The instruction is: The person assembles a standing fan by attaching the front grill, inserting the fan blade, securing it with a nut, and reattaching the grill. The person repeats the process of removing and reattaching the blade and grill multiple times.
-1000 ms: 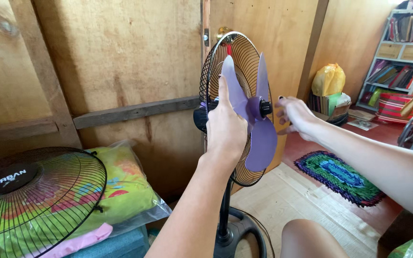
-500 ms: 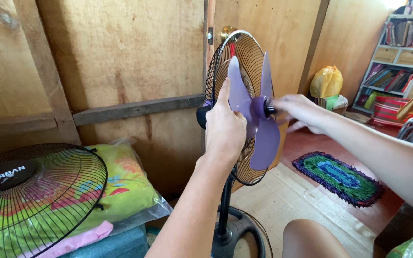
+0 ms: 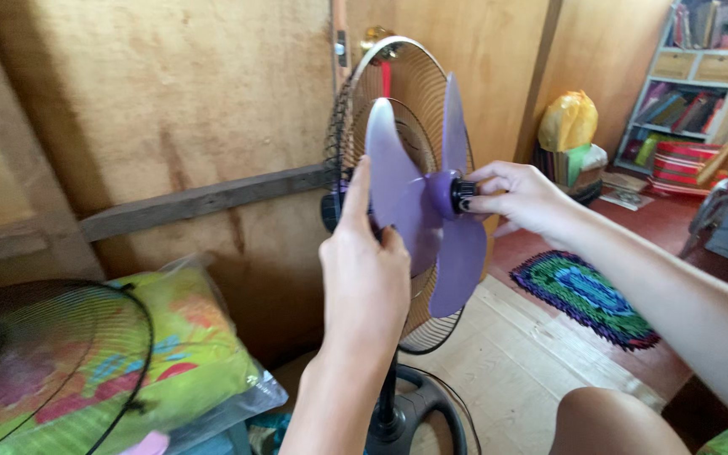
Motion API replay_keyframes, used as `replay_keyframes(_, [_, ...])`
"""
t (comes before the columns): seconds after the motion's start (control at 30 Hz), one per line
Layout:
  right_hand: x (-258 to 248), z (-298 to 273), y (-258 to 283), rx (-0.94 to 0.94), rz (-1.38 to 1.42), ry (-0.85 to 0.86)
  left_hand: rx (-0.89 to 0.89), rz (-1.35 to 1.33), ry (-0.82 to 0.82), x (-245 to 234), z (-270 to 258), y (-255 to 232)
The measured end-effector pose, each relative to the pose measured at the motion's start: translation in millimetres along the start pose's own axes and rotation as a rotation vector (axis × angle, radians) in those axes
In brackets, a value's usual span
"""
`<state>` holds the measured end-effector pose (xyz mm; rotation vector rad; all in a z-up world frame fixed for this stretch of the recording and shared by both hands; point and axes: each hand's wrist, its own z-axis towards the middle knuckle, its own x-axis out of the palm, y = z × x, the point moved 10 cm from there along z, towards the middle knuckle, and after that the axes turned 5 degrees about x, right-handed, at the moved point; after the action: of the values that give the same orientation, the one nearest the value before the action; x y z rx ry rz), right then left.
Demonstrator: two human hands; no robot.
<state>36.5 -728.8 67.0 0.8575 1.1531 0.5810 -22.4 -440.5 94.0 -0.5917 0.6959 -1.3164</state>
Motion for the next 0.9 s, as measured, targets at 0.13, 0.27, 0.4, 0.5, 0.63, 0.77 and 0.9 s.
replay_keyframes(0.13, [2, 2, -15, 0.085, -0.048, -0.003, 0.083, 0.015, -0.053, -5, -5, -11])
replay_keyframes(0.27, [-9, -2, -25, 0.167, -0.083, -0.058, -0.037, 0.100, -0.011, -1, -6, -1])
replay_keyframes(0.4, [-5, -9, 0, -0.108, 0.028, -0.044, -0.079, 0.104, 0.021, -3, -8, 0])
replay_keyframes(0.5, [-8, -8, -8, -0.048, -0.020, -0.082, -0.033, 0.100, 0.050, -4, -9, -5])
replay_keyframes(0.63, [-7, -8, -22, 0.122, -0.086, -0.086, -0.090, 0.159, 0.114, -8, -11, 2])
replay_keyframes(0.77, [-9, -13, -5, -0.053, -0.035, -0.118, -0.146, 0.142, 0.150, -7, -12, 4])
replay_keyframes(0.9, [-5, -13, -9, -0.029, -0.072, -0.101, -0.124, 0.144, 0.134, -5, -12, 0])
